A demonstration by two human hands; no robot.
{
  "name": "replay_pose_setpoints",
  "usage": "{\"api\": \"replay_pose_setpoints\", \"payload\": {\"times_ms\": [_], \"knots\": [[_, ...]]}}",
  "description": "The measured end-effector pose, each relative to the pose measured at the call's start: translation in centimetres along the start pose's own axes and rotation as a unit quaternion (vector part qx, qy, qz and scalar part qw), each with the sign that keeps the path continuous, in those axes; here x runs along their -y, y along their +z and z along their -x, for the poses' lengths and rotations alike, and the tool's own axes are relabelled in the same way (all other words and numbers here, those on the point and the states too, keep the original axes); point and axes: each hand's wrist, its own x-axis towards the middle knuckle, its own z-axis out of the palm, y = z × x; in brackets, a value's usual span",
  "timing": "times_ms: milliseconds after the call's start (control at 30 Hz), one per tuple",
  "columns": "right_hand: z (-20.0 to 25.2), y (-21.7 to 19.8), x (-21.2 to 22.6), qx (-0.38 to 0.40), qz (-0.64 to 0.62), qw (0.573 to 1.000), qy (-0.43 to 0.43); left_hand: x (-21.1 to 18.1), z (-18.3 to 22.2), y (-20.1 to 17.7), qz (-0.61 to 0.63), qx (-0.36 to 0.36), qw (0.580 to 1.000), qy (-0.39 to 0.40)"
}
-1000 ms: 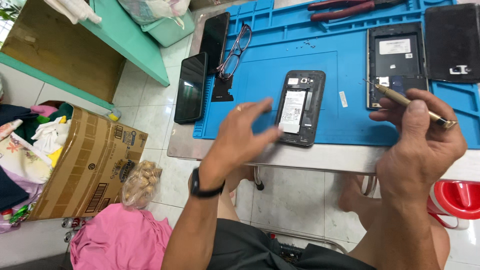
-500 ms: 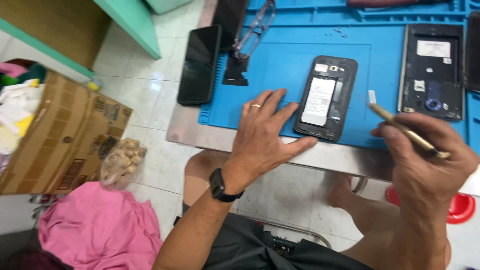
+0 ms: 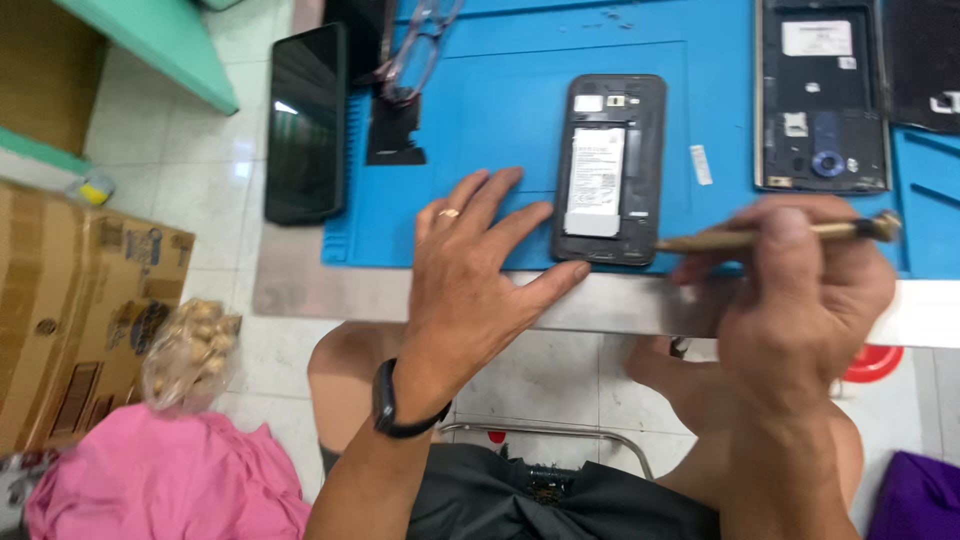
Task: The person uses a screwdriver to remove a screw from the internal frame of a mobile phone and then pulls a small electronic component out by hand.
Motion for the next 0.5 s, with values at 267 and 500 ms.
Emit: {"api": "replay_pose_setpoints", "payload": {"times_ms": [267, 500], "knots": [[-1.8, 0.1, -0.8, 0.019, -0.022, 1.0, 0.005, 0.4, -0.1, 0.0, 0.006, -0.016, 0.999, 0.027], [-0.4, 0.6, -0.8, 0.02, 0.116, 0.993, -0.02, 0.4, -0.1, -0.3, 0.03, -0.016, 0.999, 0.023]]}}
